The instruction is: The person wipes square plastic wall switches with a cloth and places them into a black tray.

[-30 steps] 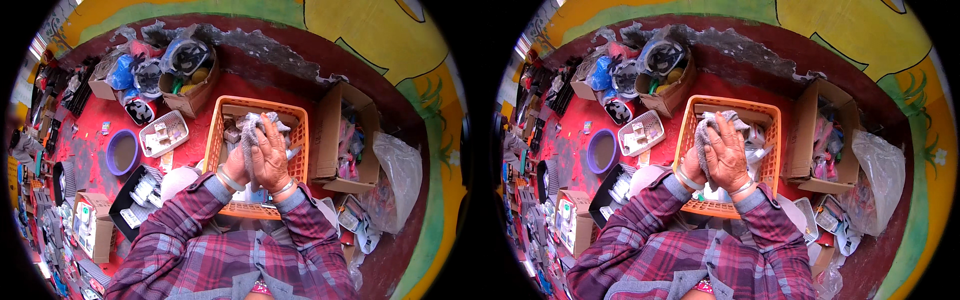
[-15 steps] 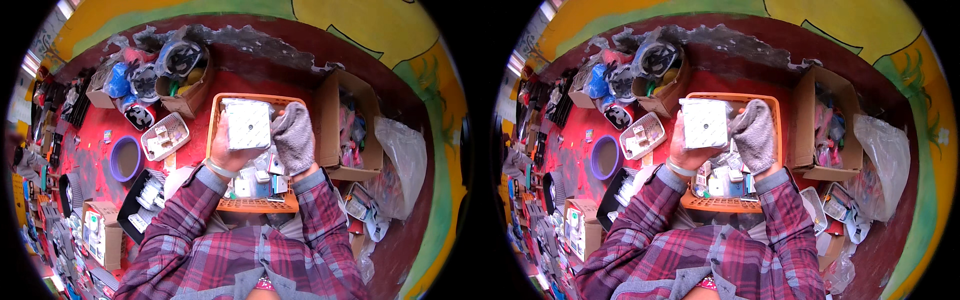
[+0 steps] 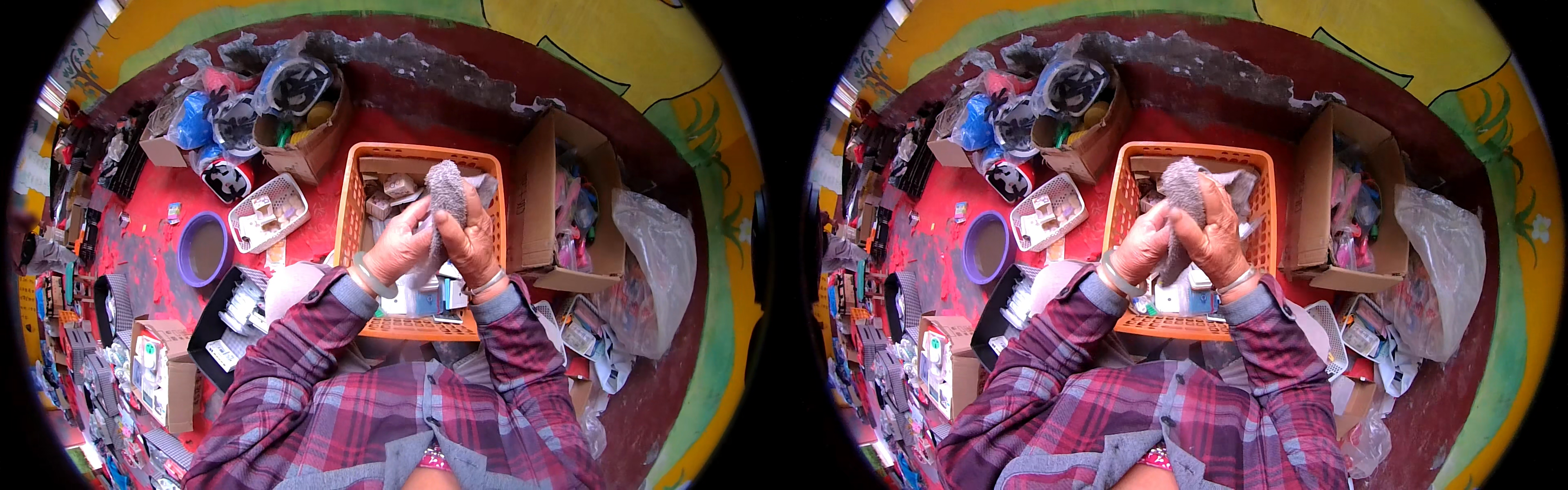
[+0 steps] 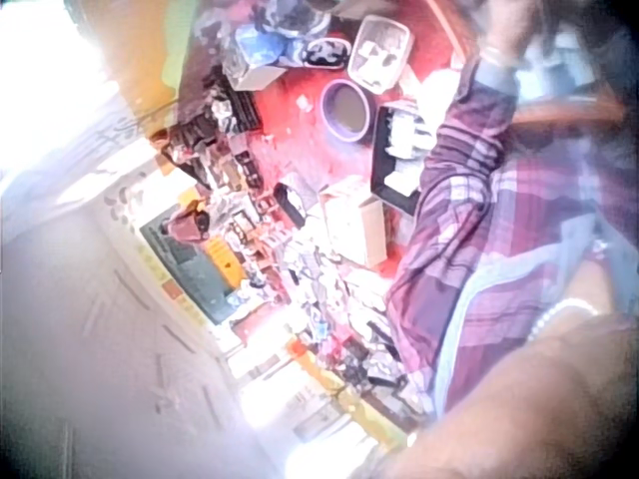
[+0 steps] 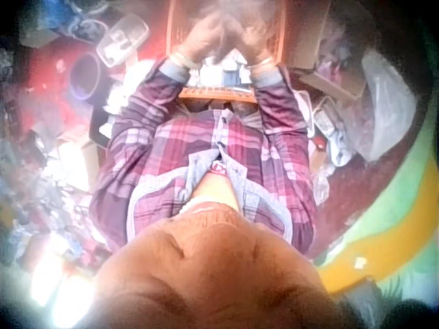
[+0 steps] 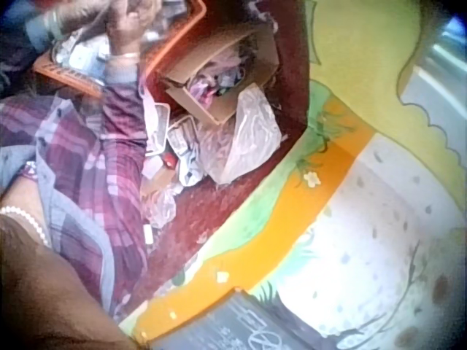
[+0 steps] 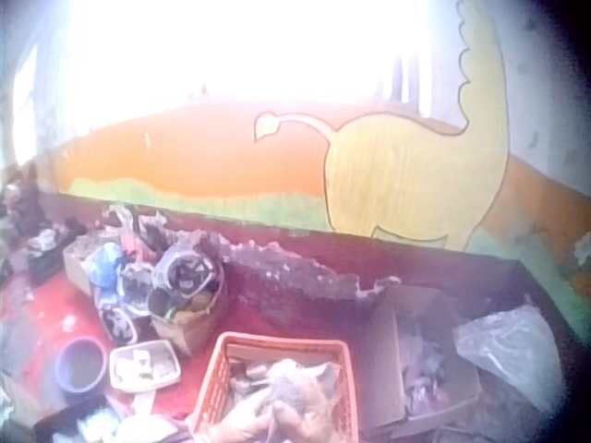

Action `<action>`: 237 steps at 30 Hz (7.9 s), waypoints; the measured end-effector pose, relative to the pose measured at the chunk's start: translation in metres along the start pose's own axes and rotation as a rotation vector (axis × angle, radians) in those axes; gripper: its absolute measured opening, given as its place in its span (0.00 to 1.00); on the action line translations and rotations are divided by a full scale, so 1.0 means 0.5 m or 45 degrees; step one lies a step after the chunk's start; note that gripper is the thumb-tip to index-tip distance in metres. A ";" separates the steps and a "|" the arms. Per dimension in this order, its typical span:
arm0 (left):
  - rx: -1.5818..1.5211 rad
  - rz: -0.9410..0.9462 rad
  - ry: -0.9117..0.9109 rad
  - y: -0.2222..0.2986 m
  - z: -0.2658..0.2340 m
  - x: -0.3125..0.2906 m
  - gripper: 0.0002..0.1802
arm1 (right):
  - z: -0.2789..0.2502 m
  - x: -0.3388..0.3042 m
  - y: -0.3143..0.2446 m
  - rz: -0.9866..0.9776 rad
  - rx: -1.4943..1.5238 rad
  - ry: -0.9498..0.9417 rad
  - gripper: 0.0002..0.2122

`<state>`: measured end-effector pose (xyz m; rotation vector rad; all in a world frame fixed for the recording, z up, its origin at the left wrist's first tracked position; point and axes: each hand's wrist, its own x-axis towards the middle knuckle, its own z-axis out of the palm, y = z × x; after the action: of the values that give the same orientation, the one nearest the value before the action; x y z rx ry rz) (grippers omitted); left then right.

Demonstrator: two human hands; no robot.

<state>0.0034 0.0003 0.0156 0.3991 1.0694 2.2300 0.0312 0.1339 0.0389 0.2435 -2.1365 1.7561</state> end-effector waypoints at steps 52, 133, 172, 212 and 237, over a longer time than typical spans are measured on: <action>2.126 0.938 0.366 0.024 0.000 -0.028 0.41 | -0.075 0.036 0.042 0.277 -0.307 0.674 0.14; 2.339 0.867 0.204 0.027 0.008 -0.036 0.35 | 0.011 -0.019 0.110 0.586 0.676 0.344 0.16; -0.448 -0.066 0.126 0.000 -0.019 0.002 0.24 | 0.041 -0.021 0.066 -0.145 -0.395 0.126 0.24; -0.134 0.041 0.101 -0.022 -0.040 0.020 0.28 | -0.036 0.011 0.126 0.420 0.256 0.501 0.23; -0.217 0.019 -0.060 -0.004 -0.030 -0.001 0.25 | -0.039 0.021 0.108 0.404 -0.286 0.235 0.22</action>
<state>-0.0031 -0.0078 0.0049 0.3849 0.8469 2.2922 0.0053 0.1653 -0.0032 -0.3211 -2.3032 1.6012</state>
